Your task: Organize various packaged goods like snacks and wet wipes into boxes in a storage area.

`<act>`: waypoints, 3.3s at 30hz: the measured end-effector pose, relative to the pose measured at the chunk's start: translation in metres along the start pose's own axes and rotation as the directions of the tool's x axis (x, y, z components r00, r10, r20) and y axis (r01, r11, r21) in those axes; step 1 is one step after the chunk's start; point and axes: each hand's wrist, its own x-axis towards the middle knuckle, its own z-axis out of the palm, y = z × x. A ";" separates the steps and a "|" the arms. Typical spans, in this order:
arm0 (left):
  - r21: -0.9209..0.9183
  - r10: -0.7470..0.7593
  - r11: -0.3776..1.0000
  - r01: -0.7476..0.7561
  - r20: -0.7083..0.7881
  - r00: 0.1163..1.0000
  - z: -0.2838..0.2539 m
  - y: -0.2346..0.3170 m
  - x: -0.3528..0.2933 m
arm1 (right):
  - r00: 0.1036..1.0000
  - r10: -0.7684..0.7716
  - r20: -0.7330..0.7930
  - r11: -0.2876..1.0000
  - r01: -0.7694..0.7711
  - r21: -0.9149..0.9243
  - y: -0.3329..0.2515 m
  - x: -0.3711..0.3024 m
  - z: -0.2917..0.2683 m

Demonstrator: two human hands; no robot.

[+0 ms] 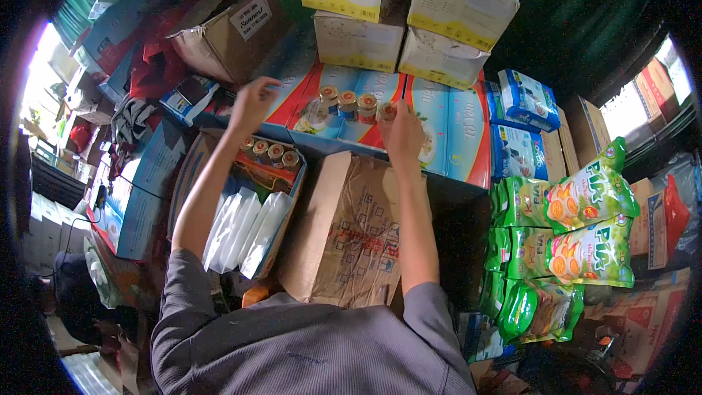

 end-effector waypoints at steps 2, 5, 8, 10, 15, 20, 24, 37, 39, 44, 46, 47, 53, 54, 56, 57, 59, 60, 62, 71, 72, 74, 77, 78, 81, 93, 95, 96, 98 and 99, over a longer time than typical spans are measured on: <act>-0.102 -0.044 0.993 0.060 0.156 0.987 0.028 0.043 -0.015 | 0.994 0.047 -0.100 0.989 -0.061 -0.136 -0.006 -0.008 -0.002; -0.216 0.125 0.974 -0.069 0.261 0.957 0.068 0.087 -0.043 | 0.986 -0.058 -0.156 0.998 0.059 0.000 -0.014 -0.029 -0.010; -0.041 0.456 0.888 -0.458 0.201 0.867 0.088 0.109 -0.067 | 0.989 -0.091 -0.116 0.982 0.108 0.156 -0.027 -0.044 -0.016; -0.160 0.327 0.943 -0.291 0.309 0.893 0.090 0.115 -0.071 | 0.998 -0.051 -0.040 0.956 0.061 0.288 -0.039 -0.049 -0.018; -0.190 0.237 0.964 -0.186 0.289 0.928 0.068 0.105 -0.070 | 0.984 -0.172 -0.039 0.941 0.176 0.289 -0.069 -0.051 -0.011; -0.051 0.165 0.986 -0.159 0.176 0.970 0.021 0.060 -0.058 | 0.926 -0.377 0.023 0.872 0.346 0.346 -0.084 -0.035 0.010; 0.161 0.025 0.986 -0.037 0.077 0.997 -0.042 -0.003 -0.046 | 0.907 -0.418 -0.049 0.906 0.421 0.053 -0.067 -0.014 0.024; 0.430 -0.331 0.861 0.272 0.067 0.941 -0.045 -0.193 -0.063 | 0.978 -0.191 -0.083 0.977 0.182 -0.110 -0.030 -0.015 0.064; 0.393 -0.333 0.869 0.301 0.013 0.943 -0.035 -0.200 -0.066 | 0.971 -0.225 -0.086 0.971 0.217 -0.099 -0.026 -0.015 0.063; 0.292 -0.225 0.934 0.208 0.027 0.974 -0.045 -0.197 -0.072 | 0.977 -0.204 -0.059 0.979 0.204 -0.013 -0.017 -0.015 0.063; 0.338 -0.449 0.870 0.359 0.243 0.860 -0.058 -0.185 -0.067 | 0.984 -0.168 -0.060 0.984 0.171 0.041 -0.016 -0.013 0.065; 0.325 -0.426 0.882 0.341 0.242 0.872 -0.062 -0.175 -0.065 | 0.984 -0.172 -0.052 0.984 0.174 0.047 -0.015 -0.011 0.066; 0.312 0.005 0.949 -0.041 0.114 0.993 -0.032 -0.087 -0.038 | 0.990 -0.133 -0.041 0.985 0.137 0.104 -0.008 0.000 0.069; 0.222 0.041 0.972 -0.076 0.159 0.986 -0.018 -0.070 -0.031 | 0.989 -0.140 -0.045 0.985 0.144 0.099 -0.008 0.001 0.068; 0.138 0.197 0.965 -0.223 0.176 0.964 0.015 -0.037 -0.018 | 0.987 -0.149 -0.055 0.984 0.154 0.094 -0.010 0.002 0.066; 0.153 0.254 0.944 -0.291 0.227 0.940 0.031 -0.021 -0.009 | 0.991 -0.132 -0.011 0.990 0.132 0.053 -0.010 0.003 0.064; 0.139 0.371 0.899 -0.414 0.259 0.892 0.061 0.006 0.006 | 0.994 -0.107 0.025 0.994 0.107 0.001 -0.011 0.006 0.057; 0.239 0.424 0.839 -0.488 0.275 0.863 0.077 0.019 0.012 | 0.993 -0.107 0.049 0.994 0.108 -0.013 -0.012 0.008 0.054; 0.321 0.485 0.763 -0.562 0.291 0.825 0.095 0.036 0.021 | 0.993 -0.102 0.065 0.994 0.105 -0.043 -0.012 0.010 0.048; 0.262 0.236 0.860 -0.437 0.555 0.798 0.112 0.037 0.055 | 0.990 -0.112 0.090 0.991 0.118 -0.062 -0.012 0.005 0.046; 0.280 0.294 0.820 -0.499 0.543 0.786 0.110 0.034 0.052 | 0.992 -0.079 0.095 0.994 0.085 -0.066 -0.012 0.007 0.045; 0.300 0.348 0.774 -0.558 0.534 0.770 0.102 0.031 0.044 | 0.989 -0.135 0.060 0.990 0.137 -0.033 -0.015 0.009 0.044; 0.281 0.335 0.791 -0.543 0.544 0.770 0.084 0.031 0.028 | 0.987 -0.150 0.063 0.985 0.155 -0.075 -0.021 0.008 0.042; 0.282 0.375 0.769 -0.573 0.526 0.763 0.075 0.031 0.023 | 0.983 -0.145 0.111 0.985 0.154 -0.080 -0.024 0.007 0.040; 0.297 0.346 0.762 -0.576 0.565 0.749 0.048 0.029 0.008 | 0.974 -0.132 0.182 0.988 0.145 -0.062 -0.037 0.002 0.043; 0.361 0.171 0.776 -0.518 0.669 0.723 -0.031 -0.035 -0.041 | 0.815 -0.293 0.499 0.952 0.197 0.235 -0.107 -0.040 0.095; 0.380 0.138 0.780 -0.497 0.670 0.729 -0.034 -0.042 -0.044 | 0.783 -0.321 0.532 0.941 0.202 0.270 -0.110 -0.045 0.108; 0.360 0.150 0.800 -0.480 0.654 0.742 -0.034 -0.045 -0.045 | 0.754 -0.301 0.584 0.950 0.182 0.255 -0.110 -0.047 0.115; 0.339 0.161 0.821 -0.459 0.634 0.756 -0.034 -0.049 -0.046 | 0.756 -0.360 0.547 0.929 0.233 0.289 -0.109 -0.053 0.128; 0.351 0.149 0.820 -0.451 0.631 0.762 -0.033 -0.051 -0.046 | 0.782 -0.377 0.497 0.919 0.248 0.307 -0.109 -0.055 0.135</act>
